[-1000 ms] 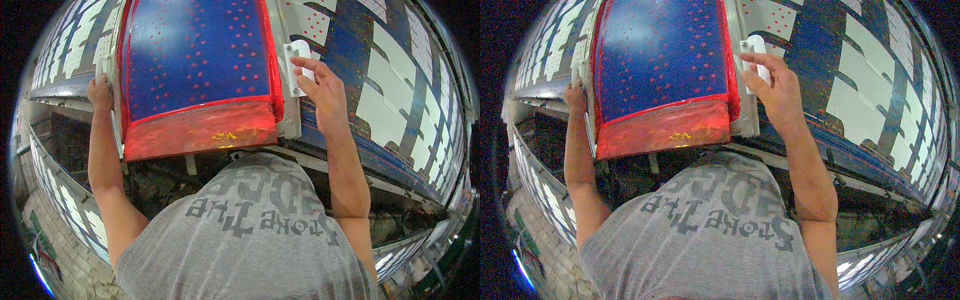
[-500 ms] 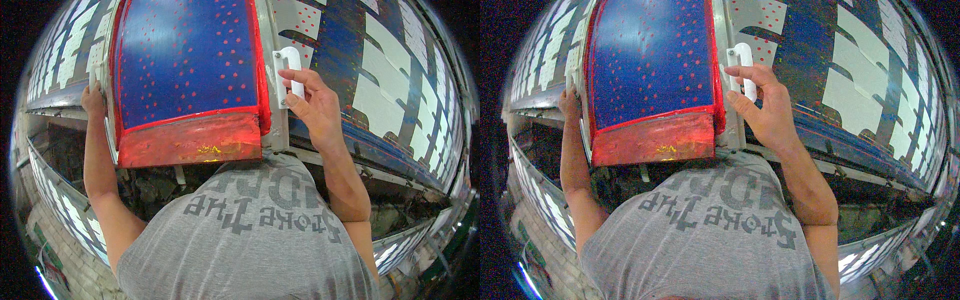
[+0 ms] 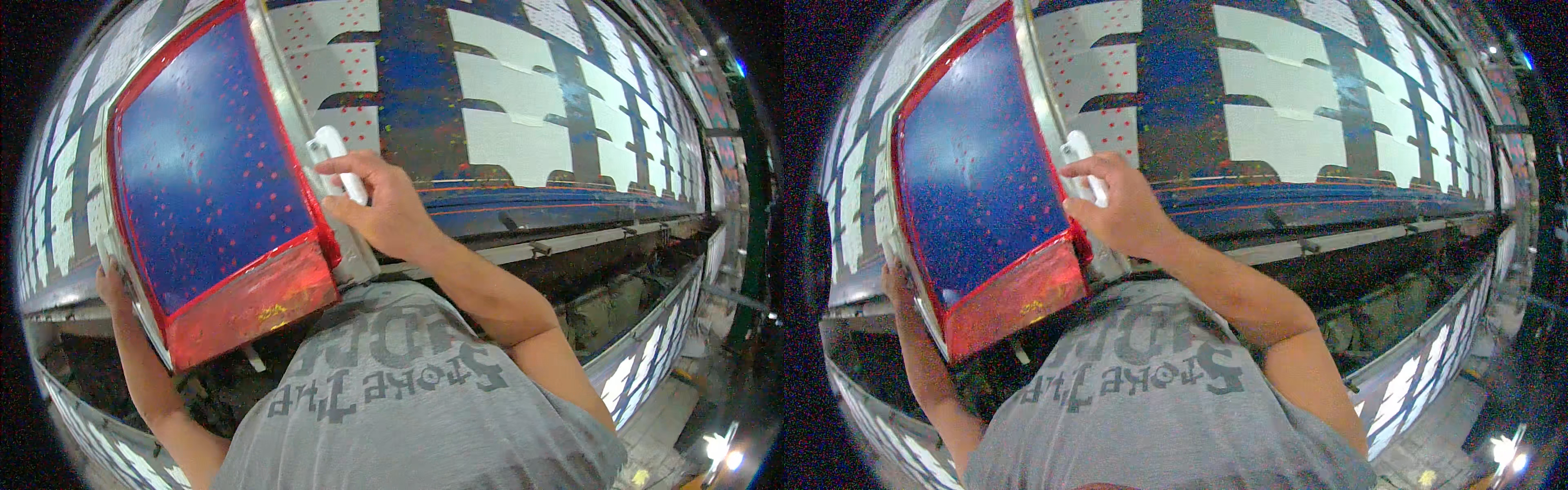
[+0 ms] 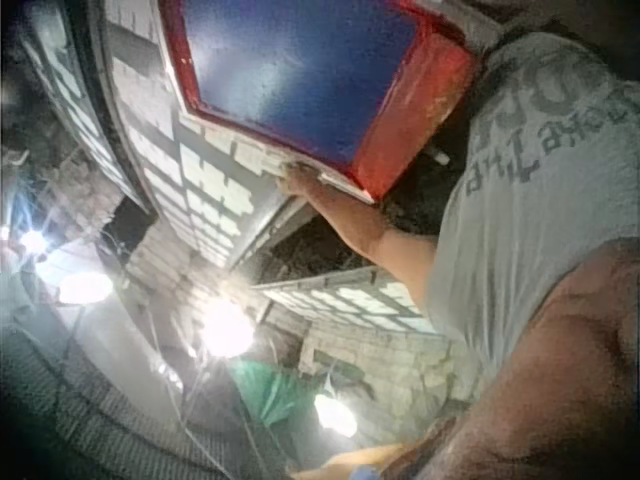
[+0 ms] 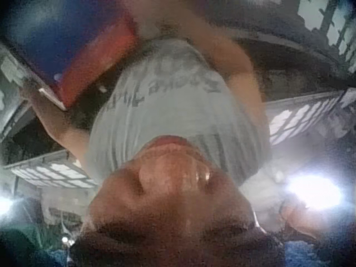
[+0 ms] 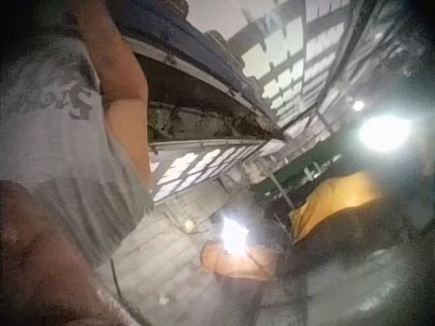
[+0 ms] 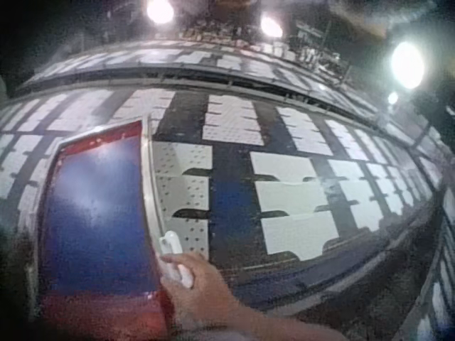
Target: The person repeatedly uses a squeegee to pull red ink across a blue mesh screen on a flat surface, then lifts the screen to reveal printed white sheets. The person then peels the printed sheets from the surface and repeats the process.
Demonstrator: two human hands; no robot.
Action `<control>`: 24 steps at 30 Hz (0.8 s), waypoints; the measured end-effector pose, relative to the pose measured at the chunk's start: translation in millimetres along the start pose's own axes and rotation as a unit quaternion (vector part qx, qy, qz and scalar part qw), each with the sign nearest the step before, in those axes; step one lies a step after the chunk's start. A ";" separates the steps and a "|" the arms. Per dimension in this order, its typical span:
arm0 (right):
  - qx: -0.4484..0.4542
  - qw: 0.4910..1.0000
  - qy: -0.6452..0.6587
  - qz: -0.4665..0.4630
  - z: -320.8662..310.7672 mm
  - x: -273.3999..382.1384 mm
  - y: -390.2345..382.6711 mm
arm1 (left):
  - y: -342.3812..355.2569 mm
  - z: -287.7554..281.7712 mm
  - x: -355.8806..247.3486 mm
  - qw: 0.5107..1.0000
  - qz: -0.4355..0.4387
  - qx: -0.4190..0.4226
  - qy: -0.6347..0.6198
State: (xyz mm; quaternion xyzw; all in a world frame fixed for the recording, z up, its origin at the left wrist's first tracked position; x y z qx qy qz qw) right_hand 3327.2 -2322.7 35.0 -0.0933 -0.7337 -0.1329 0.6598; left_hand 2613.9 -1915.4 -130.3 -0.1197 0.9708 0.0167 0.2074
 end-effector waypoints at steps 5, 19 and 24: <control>-0.003 0.997 0.067 0.046 -2.5 -9.9 -5.3 | -12.7 -2.9 -16.5 0.995 0.033 0.048 -0.084; -0.013 0.980 0.059 -0.191 -191.1 61.8 -76.9 | -33.6 -111.6 -61.6 0.931 0.097 -0.329 0.129; 0.224 0.839 0.282 -0.408 -322.5 164.8 -116.4 | -177.8 -156.6 -234.8 0.912 0.178 -0.344 0.132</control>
Point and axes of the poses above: each hand's wrist, its own y-axis towards the middle knuckle, its own z-axis out of the palm, x = y × z, the point moved 4 cm from there along y, towards the middle knuckle, and after that the axes turned 11 degrees about y, right-handed, at the moved point
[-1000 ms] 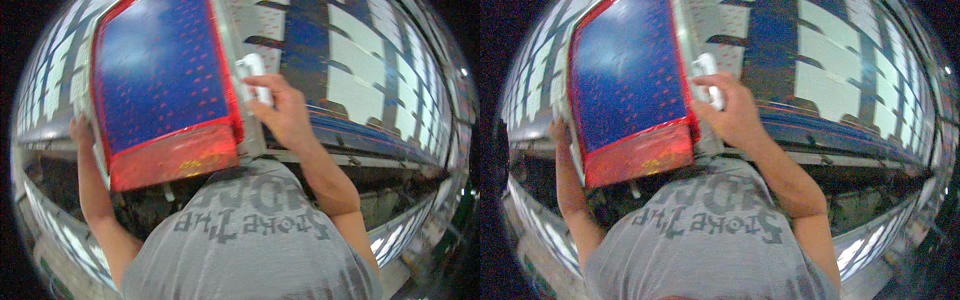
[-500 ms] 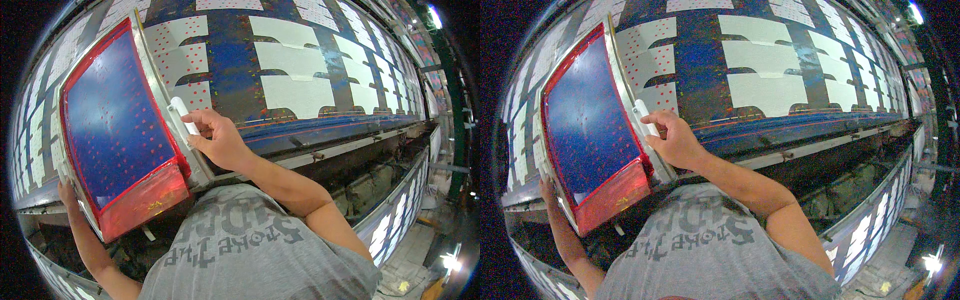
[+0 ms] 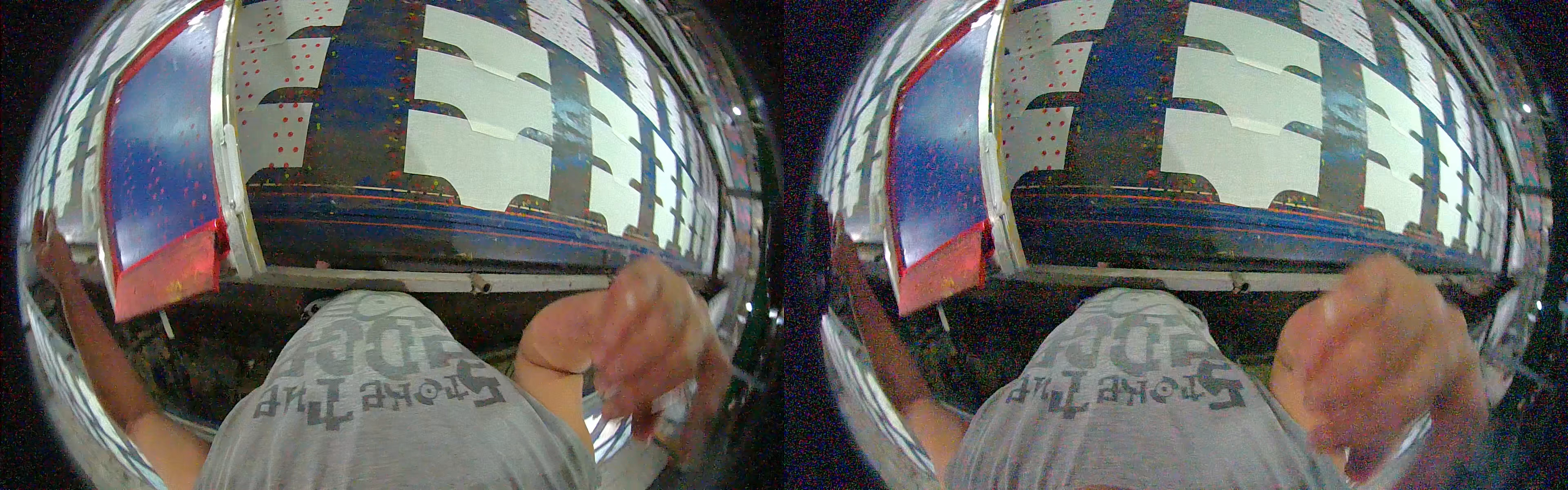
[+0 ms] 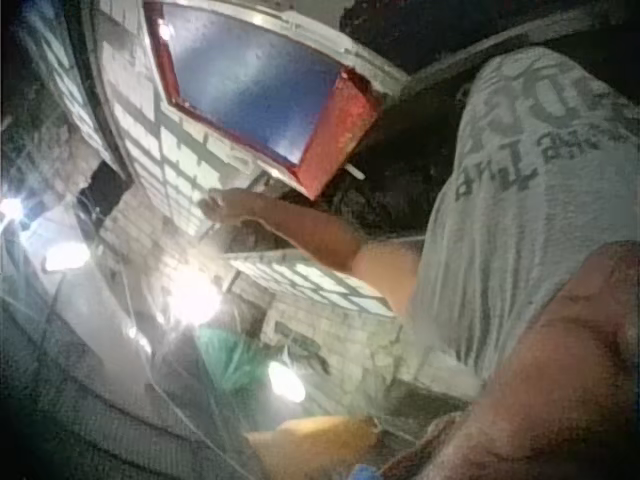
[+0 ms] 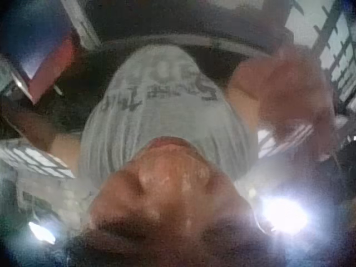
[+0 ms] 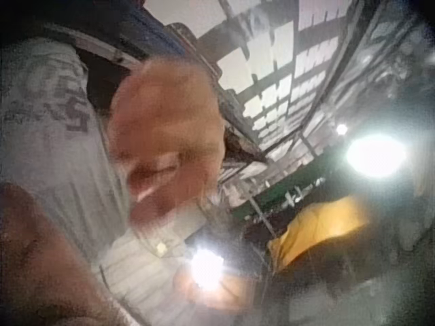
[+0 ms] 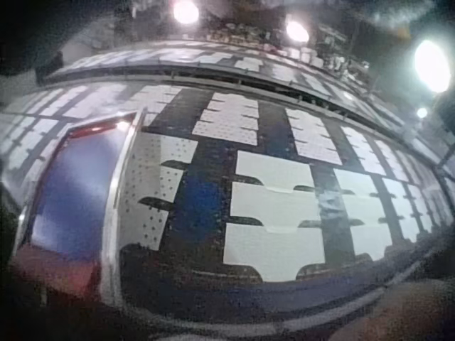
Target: The person repeatedly uses a squeegee to pull red ink across a blue mesh screen on a flat surface, then lifts the screen to reveal printed white sheets. The person then peels the printed sheets from the surface and repeats the process.
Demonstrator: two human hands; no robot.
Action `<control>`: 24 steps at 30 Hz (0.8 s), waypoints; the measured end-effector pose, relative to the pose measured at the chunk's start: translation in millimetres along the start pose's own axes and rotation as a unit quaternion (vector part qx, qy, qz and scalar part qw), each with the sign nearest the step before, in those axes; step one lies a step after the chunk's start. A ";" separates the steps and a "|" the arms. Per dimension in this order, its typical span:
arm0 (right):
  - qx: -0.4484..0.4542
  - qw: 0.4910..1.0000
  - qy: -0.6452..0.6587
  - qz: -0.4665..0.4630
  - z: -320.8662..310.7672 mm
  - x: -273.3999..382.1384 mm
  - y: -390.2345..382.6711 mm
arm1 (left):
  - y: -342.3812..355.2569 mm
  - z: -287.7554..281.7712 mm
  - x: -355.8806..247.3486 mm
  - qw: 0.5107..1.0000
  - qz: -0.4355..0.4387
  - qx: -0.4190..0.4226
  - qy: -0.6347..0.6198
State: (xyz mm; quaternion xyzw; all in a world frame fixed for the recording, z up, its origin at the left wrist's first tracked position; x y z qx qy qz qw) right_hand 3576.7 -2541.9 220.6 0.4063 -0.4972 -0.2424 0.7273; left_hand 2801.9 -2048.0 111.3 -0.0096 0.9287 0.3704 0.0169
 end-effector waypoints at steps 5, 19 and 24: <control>0.083 0.988 0.070 0.109 -16.8 50.0 0.0 | -58.9 -143.0 -228.1 0.995 0.030 -0.025 -0.095; 0.126 0.990 0.060 0.015 -46.2 82.9 -8.7 | -204.5 -291.5 -388.1 0.971 0.085 -0.078 -0.210; 0.104 0.986 0.097 0.092 -41.5 78.5 -1.0 | -254.1 -292.9 -422.0 0.953 0.131 -0.060 -0.268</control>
Point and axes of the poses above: each hand's wrist, its own y-axis towards the middle knuckle, its own z-axis out of the palm, x = y × z, the point moved 4 cm from there along y, towards the middle knuckle, and after that the axes turned 11 degrees about y, right-handed, at the moved point
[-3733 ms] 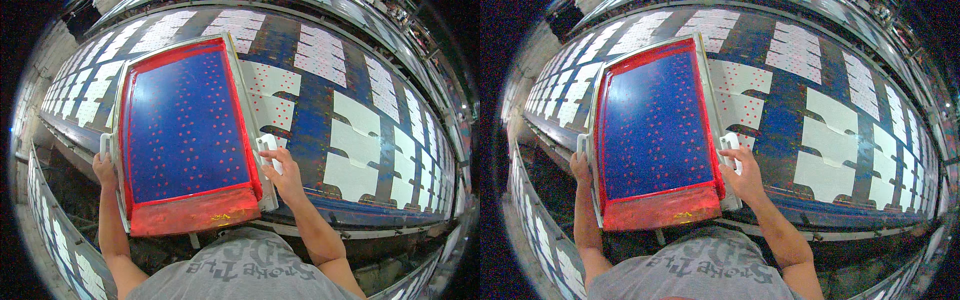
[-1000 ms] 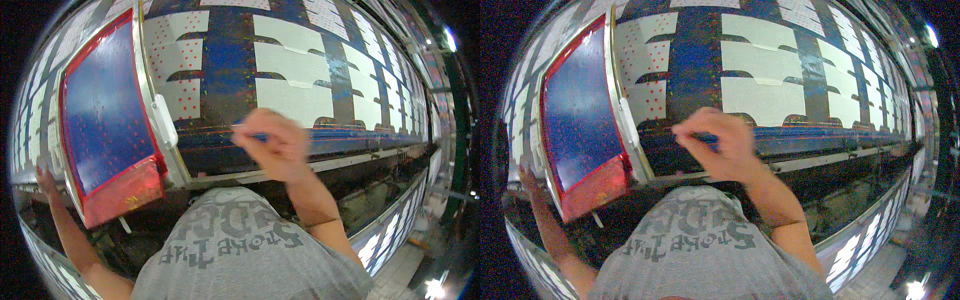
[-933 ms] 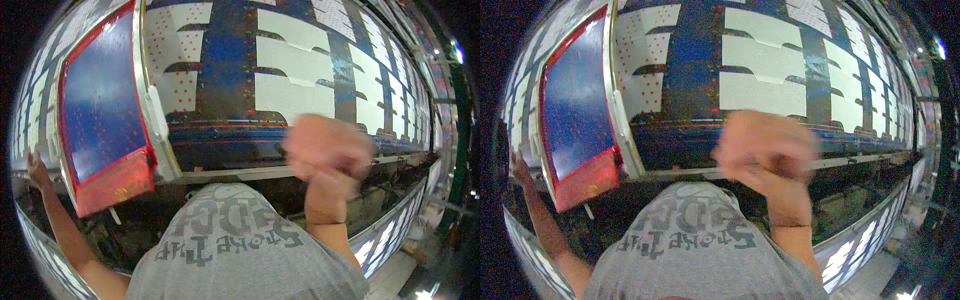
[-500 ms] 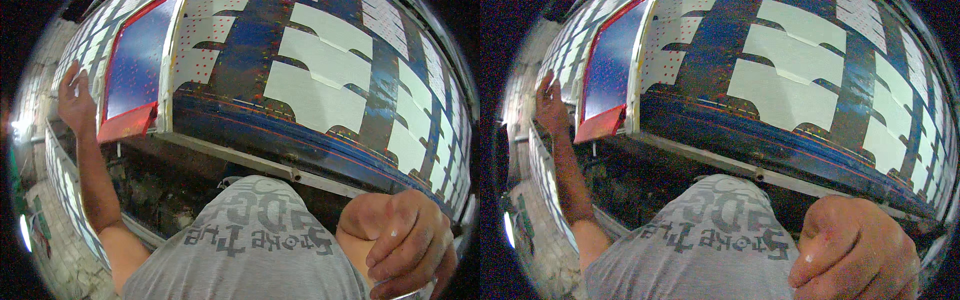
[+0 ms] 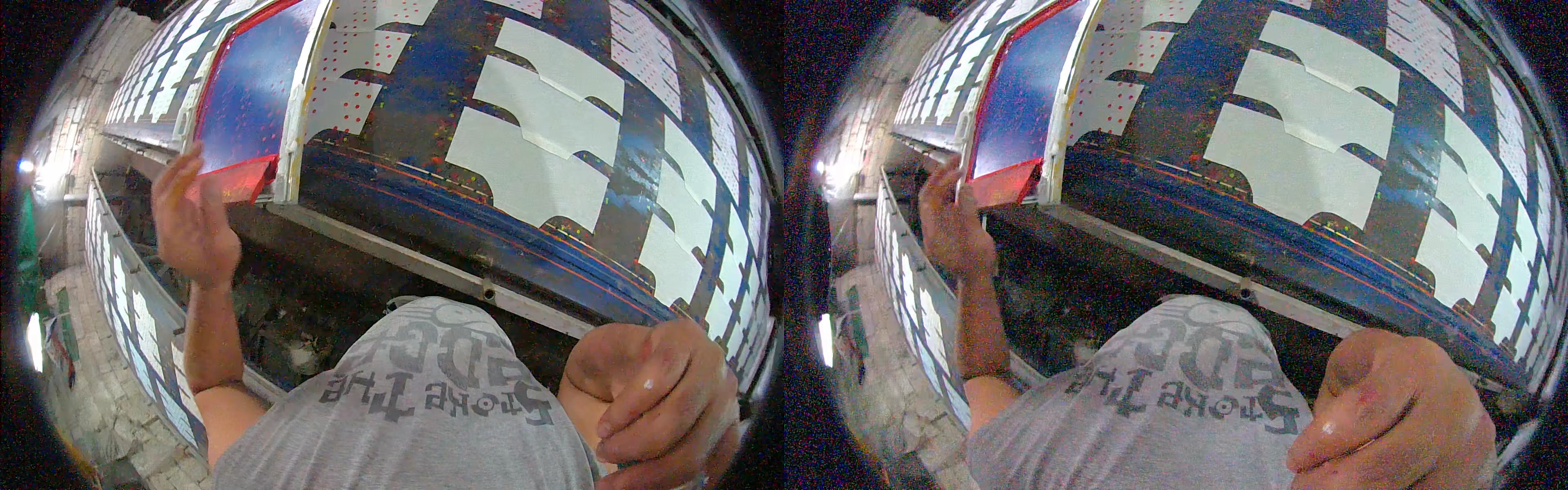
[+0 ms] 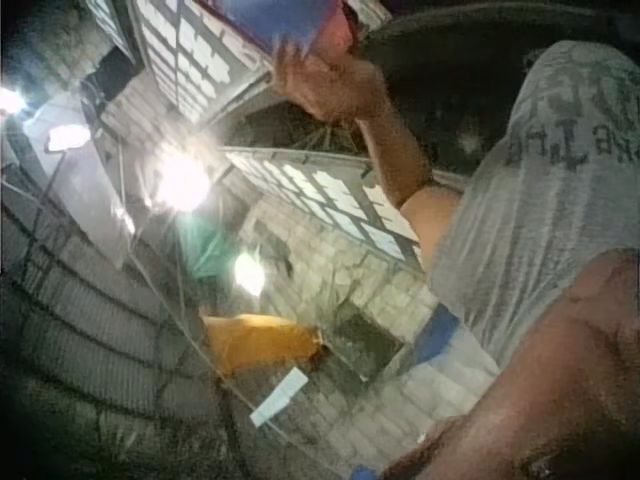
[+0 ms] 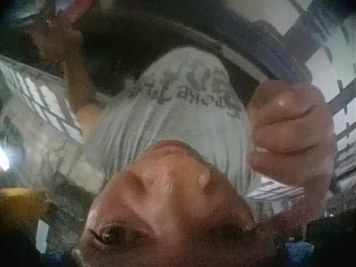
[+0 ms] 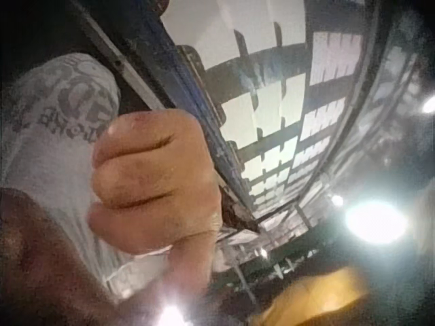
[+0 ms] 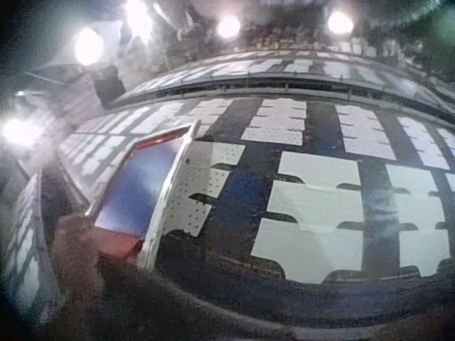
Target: The person repeatedly uses a squeegee to pull red ink across a blue mesh screen on a flat surface, then lifts the screen to reveal printed white sheets. The person then peels the printed sheets from the surface and repeats the process.
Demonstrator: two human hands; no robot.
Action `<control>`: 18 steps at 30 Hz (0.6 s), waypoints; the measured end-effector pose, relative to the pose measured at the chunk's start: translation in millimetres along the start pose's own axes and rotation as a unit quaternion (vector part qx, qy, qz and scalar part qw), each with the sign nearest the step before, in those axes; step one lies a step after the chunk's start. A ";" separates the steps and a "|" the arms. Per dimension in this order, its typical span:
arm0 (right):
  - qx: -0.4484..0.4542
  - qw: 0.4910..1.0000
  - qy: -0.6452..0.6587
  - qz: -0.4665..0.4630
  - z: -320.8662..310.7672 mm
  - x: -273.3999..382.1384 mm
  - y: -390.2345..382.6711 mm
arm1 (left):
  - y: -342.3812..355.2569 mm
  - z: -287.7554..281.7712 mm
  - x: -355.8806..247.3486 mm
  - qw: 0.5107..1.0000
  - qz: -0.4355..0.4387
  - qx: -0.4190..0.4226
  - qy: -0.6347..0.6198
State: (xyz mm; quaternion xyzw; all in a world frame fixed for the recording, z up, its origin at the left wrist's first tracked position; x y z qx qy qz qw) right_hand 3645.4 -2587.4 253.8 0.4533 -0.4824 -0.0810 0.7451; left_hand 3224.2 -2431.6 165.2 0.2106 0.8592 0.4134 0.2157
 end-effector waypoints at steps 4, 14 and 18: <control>-0.013 1.000 0.011 0.005 12.1 4.0 4.7 | -30.6 35.9 -30.2 0.988 0.039 0.010 -0.150; -0.077 0.993 -0.035 -0.077 -5.0 -12.0 -2.9 | -69.6 156.0 -91.5 0.940 0.023 0.148 -0.307; -0.347 0.888 -0.297 -0.044 -56.7 -15.5 -66.9 | -70.8 205.3 -118.4 0.943 0.029 0.175 -0.282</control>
Point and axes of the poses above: each hand's wrist, its own y-axis towards the middle knuckle, its own z-axis out of the palm, x = y × z, the point moved 4 cm from there along y, towards the middle knuckle, and after that the axes turned 11 degrees about y, right-handed, at the moved point
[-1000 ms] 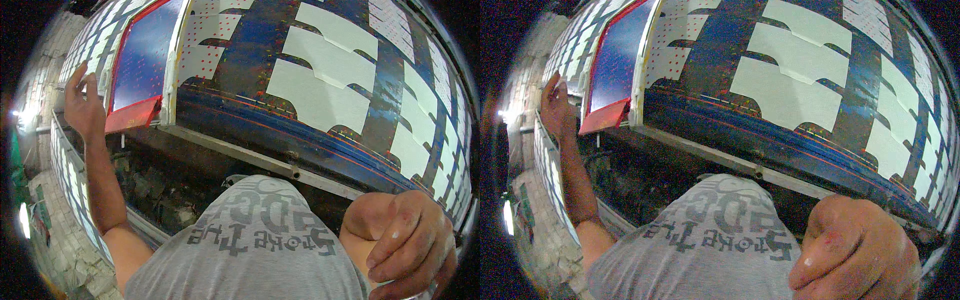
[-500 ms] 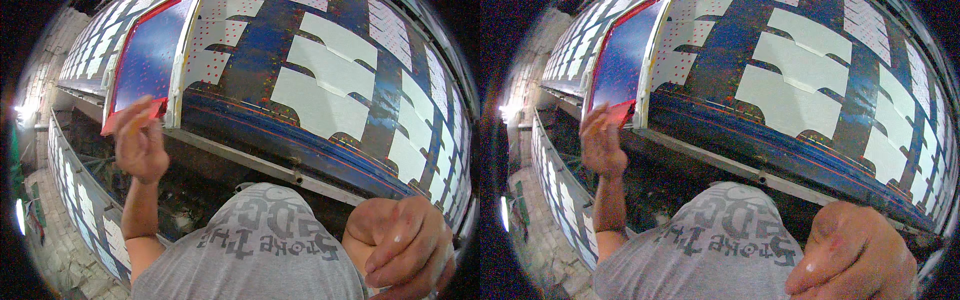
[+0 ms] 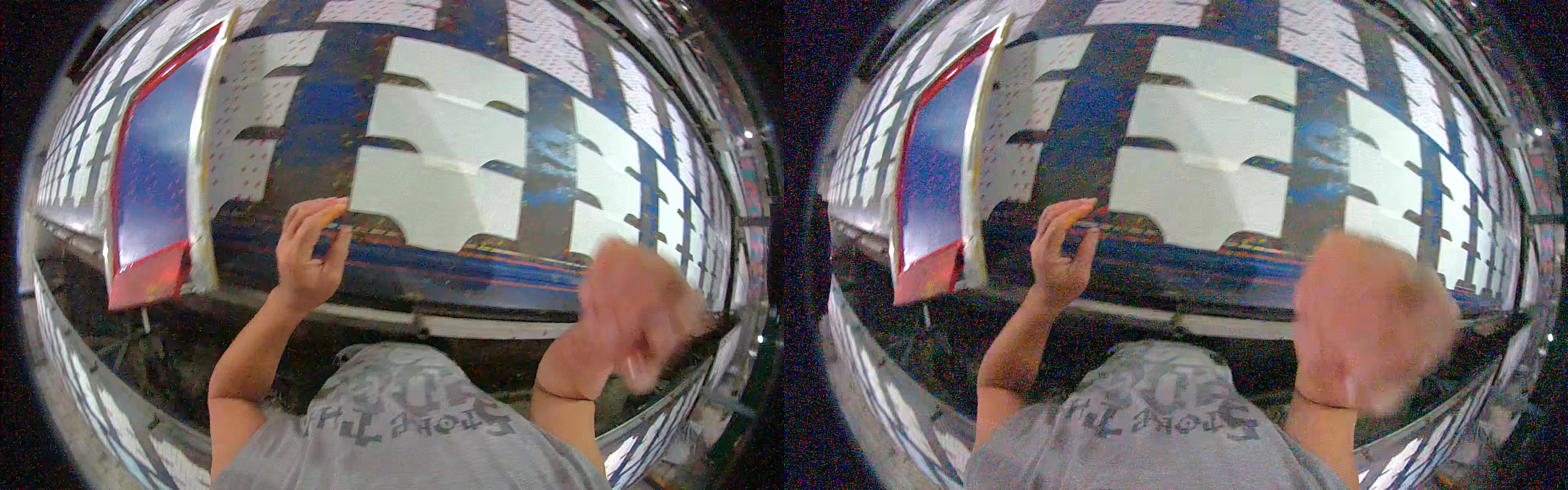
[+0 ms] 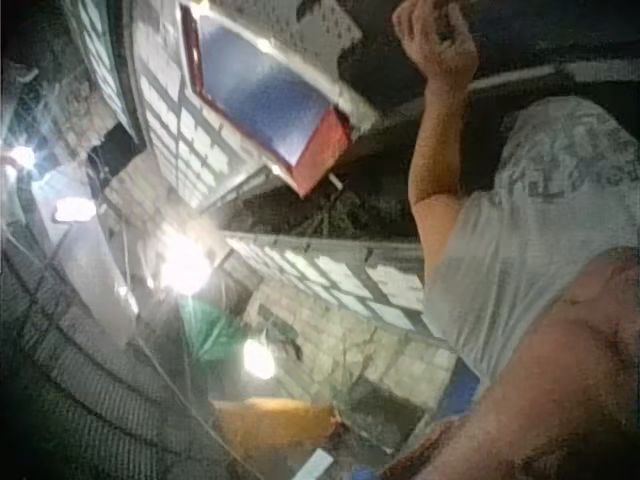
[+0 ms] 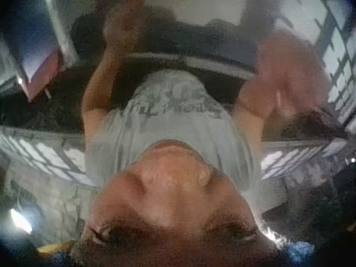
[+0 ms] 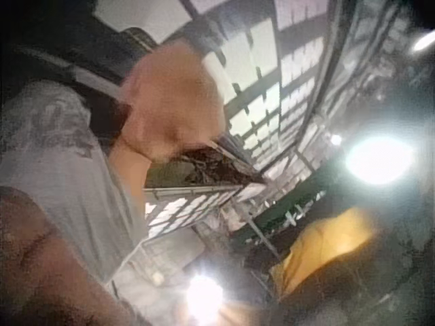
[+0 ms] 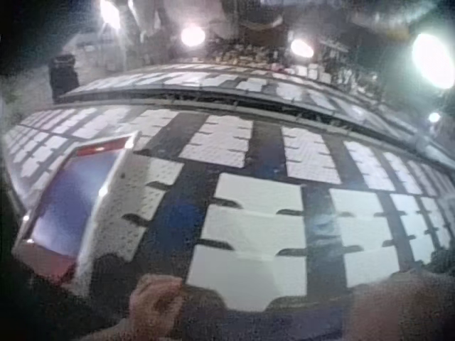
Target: The person repeatedly uses a squeegee to pull red ink across a blue mesh screen on a flat surface, then lifts the screen to reveal printed white sheets. The person then peels the printed sheets from the surface and repeats the process.
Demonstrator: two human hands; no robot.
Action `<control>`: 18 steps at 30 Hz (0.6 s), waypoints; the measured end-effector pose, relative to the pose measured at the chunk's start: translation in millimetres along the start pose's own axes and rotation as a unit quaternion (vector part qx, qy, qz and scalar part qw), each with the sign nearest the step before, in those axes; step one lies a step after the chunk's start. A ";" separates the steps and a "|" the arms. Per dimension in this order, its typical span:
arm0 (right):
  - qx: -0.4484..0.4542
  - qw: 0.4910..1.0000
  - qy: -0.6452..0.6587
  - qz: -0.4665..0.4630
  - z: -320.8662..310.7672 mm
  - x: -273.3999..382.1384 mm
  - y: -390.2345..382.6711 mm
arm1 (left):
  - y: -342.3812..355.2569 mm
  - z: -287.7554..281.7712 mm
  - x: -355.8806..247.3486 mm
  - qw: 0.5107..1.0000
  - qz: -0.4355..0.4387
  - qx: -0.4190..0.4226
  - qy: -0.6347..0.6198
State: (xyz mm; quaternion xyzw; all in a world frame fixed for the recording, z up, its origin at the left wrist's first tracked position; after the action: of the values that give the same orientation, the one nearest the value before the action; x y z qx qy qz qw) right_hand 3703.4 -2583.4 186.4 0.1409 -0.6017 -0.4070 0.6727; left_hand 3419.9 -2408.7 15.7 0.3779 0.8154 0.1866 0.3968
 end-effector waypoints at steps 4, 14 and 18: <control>0.029 0.949 -0.241 0.200 -97.5 -82.6 38.2 | 20.9 44.3 17.5 0.996 -0.043 0.039 0.060; 0.100 0.833 -0.498 0.219 -254.5 -289.6 89.9 | 107.8 153.0 67.6 0.980 -0.106 0.054 0.156; 0.140 0.774 -0.578 0.220 -270.0 -347.6 127.4 | 139.8 183.5 88.6 0.975 -0.083 0.051 0.199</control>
State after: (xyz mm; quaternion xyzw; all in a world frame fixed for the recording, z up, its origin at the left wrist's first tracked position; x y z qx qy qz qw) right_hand 4020.3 -2335.0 -32.3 -0.1640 -0.9420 -0.1642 0.2425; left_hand 3594.5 -2250.1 -57.6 0.2838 0.9151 0.1827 0.2207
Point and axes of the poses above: each hand's wrist, its own y-axis towards the middle knuckle, its own z-axis out of the palm, x = y × z, the point moved 4 cm from there along y, towards the middle knuckle, and after that the axes turned 11 degrees about y, right-handed, at the moved point
